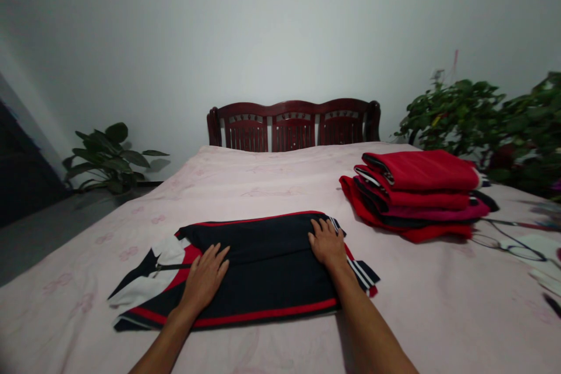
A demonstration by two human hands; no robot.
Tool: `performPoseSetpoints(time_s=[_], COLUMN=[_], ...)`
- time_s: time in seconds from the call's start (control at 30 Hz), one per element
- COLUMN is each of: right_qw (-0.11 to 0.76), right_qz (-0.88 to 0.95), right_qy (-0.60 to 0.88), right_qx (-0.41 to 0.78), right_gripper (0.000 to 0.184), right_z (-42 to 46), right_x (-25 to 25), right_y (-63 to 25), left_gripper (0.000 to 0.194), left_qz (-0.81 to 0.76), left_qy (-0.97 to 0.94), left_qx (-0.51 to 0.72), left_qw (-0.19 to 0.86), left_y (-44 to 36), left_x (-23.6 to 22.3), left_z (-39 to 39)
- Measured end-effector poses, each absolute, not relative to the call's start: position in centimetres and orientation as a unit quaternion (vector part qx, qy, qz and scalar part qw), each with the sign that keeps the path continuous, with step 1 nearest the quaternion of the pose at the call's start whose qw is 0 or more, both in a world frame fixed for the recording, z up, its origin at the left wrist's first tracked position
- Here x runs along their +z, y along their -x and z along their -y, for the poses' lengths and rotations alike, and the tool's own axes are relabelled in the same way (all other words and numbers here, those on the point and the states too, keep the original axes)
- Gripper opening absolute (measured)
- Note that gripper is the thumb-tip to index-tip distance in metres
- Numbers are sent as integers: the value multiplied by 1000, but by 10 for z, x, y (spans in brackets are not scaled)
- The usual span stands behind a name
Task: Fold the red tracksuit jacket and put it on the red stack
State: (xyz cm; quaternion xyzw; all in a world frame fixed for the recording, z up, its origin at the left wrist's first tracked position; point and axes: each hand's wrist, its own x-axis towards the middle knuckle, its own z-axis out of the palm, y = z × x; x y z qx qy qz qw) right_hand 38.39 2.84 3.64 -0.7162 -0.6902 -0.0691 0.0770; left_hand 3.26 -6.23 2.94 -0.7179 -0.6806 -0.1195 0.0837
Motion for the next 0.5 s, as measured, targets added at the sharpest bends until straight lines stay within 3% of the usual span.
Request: performPoseSetpoints(time_s=[0.3, 0.5], right_qw=[91, 139], right_qz=[687, 672], right_qy=[718, 723], right_qx=[-59, 75], right_gripper=[56, 55], right_z=[-30, -36], right_x=[34, 53], right_y=[-383, -402], left_gripper=[46, 46], left_qz=[676, 674], left_qy=[722, 724], left_qx=[-119, -119], left_qw=[86, 88], left_y=[-31, -29], left_x=[27, 25], left_z=[62, 62])
